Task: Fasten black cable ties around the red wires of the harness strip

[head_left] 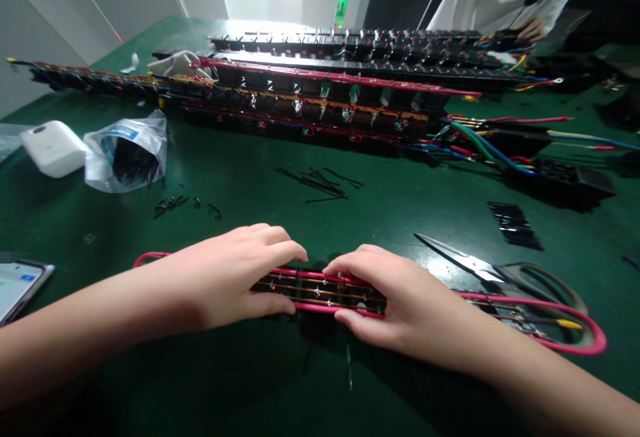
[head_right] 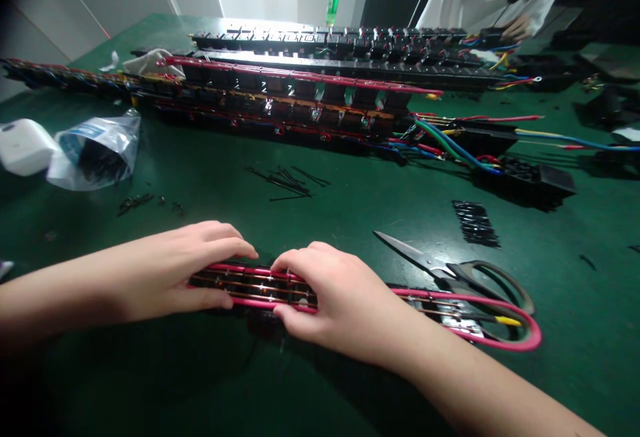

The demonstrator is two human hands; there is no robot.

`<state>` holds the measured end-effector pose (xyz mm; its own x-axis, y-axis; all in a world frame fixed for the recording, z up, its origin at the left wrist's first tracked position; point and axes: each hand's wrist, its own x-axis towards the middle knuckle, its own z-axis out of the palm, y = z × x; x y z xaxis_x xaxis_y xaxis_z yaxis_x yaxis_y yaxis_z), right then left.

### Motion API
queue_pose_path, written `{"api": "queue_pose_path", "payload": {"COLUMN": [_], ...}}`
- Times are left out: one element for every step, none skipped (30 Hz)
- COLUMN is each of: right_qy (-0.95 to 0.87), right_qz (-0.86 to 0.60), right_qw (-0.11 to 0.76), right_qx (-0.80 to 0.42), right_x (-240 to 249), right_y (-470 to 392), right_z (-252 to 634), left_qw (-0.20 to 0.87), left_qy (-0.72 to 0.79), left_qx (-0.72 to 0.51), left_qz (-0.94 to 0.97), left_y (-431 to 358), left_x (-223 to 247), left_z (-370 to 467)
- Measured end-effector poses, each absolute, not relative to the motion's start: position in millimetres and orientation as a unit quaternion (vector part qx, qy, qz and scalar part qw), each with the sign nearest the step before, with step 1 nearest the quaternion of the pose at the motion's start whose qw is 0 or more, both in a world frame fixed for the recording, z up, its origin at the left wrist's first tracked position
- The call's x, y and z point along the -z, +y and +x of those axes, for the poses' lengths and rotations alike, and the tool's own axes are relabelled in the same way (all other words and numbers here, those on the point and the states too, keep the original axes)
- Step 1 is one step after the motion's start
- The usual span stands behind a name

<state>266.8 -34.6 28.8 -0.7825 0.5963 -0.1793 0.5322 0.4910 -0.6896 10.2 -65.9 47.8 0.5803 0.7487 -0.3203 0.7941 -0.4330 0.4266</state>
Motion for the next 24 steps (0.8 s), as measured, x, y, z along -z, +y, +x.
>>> {"api": "queue_pose_path", "payload": {"right_qy": [-0.862, -0.861, -0.86, -0.86, -0.859, -0.859, -0.86, -0.86, -0.861, -0.861, -0.862, -0.862, -0.862, -0.862, -0.862, -0.862, -0.862, -0.862, -0.862, -0.862, -0.862, -0.862, -0.863, -0.863], "right_qz": [-0.328, -0.328, -0.327, -0.326, -0.325, -0.324, -0.323, -0.323, -0.323, -0.323, -0.322, -0.322, -0.323, -0.323, -0.323, -0.323, -0.323, -0.322, -0.321, -0.321, -0.322, -0.322, -0.322, -0.321], "right_qw": [0.042, 0.04, 0.04, 0.04, 0.041, 0.043, 0.044, 0.046, 0.047, 0.045, 0.045, 0.046, 0.046, 0.046, 0.045, 0.045, 0.044, 0.043, 0.042, 0.041, 0.04, 0.039, 0.04, 0.041], "right_qx": [-0.385, -0.387, -0.389, -0.391, -0.393, -0.393, -0.393, -0.392, -0.39, -0.39, -0.389, -0.388, -0.387, -0.387, -0.387, -0.387, -0.388, -0.388, -0.389, -0.389, -0.389, -0.389, -0.388, -0.388], "right_x": [-29, -29, -29, -28, -28, -27, -27, -26, -26, -26, -26, -26, -26, -27, -27, -27, -28, -28, -28, -28, -28, -28, -28, -28], "right_y": [-34, -34, -34, -33, -33, -32, -32, -32, -32, -32, -32, -32, -32, -32, -32, -33, -32, -32, -32, -32, -32, -32, -32, -32], "right_z": [267, 267, 267, 268, 268, 268, 268, 268, 268, 268, 268, 268, 268, 268, 268, 268, 268, 267, 267, 267, 267, 266, 266, 266], "left_qw": [0.224, 0.174, 0.133, 0.105, 0.086, 0.075, 0.068, 0.065, 0.065, 0.066, 0.067, 0.069, 0.069, 0.069, 0.07, 0.071, 0.073, 0.074, 0.076, 0.078, 0.081, 0.083, 0.086, 0.089], "left_qy": [0.451, 0.442, 0.429, 0.413, 0.4, 0.39, 0.383, 0.379, 0.375, 0.372, 0.37, 0.369, 0.369, 0.369, 0.37, 0.371, 0.373, 0.376, 0.381, 0.386, 0.39, 0.393, 0.393, 0.389], "left_qx": [0.03, 0.019, 0.012, 0.009, 0.011, 0.017, 0.026, 0.034, 0.039, 0.041, 0.038, 0.034, 0.031, 0.028, 0.027, 0.027, 0.028, 0.033, 0.041, 0.052, 0.062, 0.07, 0.073, 0.072], "left_qz": [0.863, 0.88, 0.893, 0.905, 0.912, 0.918, 0.921, 0.923, 0.924, 0.925, 0.926, 0.926, 0.926, 0.926, 0.926, 0.925, 0.925, 0.923, 0.921, 0.918, 0.915, 0.913, 0.913, 0.914], "left_y": [-69, -73, -76, -80, -82, -84, -86, -86, -86, -85, -84, -84, -84, -84, -84, -84, -84, -84, -84, -84, -84, -84, -84, -84], "left_x": [-49, -51, -53, -55, -56, -57, -58, -58, -58, -58, -59, -59, -60, -60, -61, -62, -63, -64, -65, -65, -66, -66, -65, -65], "left_z": [10, 10, 10, 10, 10, 10, 10, 10, 11, 11, 11, 11, 11, 11, 11, 11, 11, 11, 11, 12, 12, 12, 12, 12]}}
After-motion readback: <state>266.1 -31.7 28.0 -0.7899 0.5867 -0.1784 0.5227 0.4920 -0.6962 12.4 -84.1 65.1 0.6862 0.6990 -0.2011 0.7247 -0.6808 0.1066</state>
